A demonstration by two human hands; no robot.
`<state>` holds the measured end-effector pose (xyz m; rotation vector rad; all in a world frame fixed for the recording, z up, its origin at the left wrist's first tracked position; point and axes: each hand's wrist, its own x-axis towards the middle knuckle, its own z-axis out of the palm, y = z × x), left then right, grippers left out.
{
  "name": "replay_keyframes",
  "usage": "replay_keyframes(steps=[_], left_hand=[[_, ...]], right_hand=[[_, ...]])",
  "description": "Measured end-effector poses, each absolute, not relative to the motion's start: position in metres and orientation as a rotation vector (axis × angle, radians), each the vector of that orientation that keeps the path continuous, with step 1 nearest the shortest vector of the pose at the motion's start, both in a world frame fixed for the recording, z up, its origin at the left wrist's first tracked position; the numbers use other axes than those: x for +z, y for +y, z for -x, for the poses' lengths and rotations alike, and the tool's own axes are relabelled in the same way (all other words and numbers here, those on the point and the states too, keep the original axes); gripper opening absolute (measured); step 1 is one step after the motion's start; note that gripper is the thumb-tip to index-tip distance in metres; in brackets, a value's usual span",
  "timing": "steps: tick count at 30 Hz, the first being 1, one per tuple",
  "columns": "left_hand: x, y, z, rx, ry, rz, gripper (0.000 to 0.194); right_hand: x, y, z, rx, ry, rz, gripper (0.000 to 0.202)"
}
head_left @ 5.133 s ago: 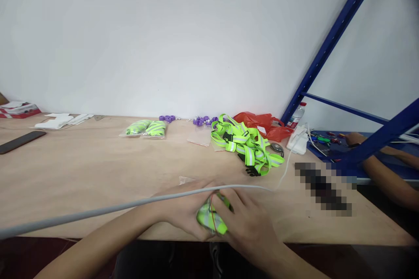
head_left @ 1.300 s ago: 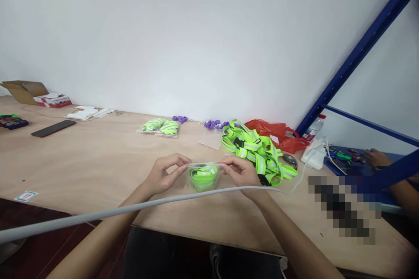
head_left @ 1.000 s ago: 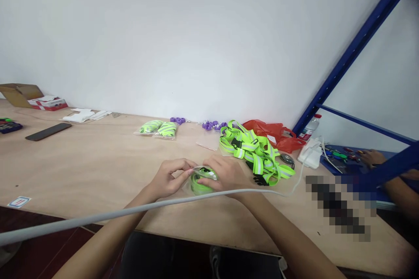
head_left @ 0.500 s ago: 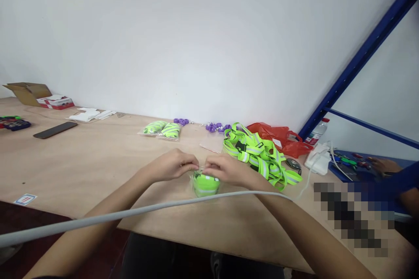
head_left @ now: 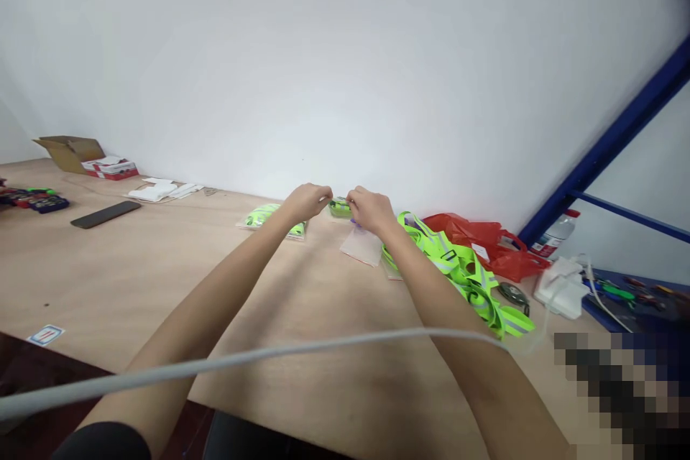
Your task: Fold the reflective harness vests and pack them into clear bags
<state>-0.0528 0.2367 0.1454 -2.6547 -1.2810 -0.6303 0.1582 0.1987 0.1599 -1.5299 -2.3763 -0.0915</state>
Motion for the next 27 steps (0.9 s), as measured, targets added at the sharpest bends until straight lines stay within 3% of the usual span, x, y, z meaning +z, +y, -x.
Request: replay_keyframes(steps=[9, 16, 27], left_hand=[[0.021, 0.235, 0.1, -0.393, -1.273, 2.538, 0.029], [0.005, 0.237, 0.167, -0.339, -1.307, 2.464, 0.026], [-0.001, 0.256, 0.169, -0.316, -1.304, 2.613, 0.027]], right_hand=[[0.048, 0.207, -0.103, -0.139, -2.634, 1.63, 0.029], [0.038, 0.219, -0.096, -0.148, -2.676, 1.587, 0.029], [0.044, 0.182, -0.132, -0.15, -2.682, 1.411, 0.031]])
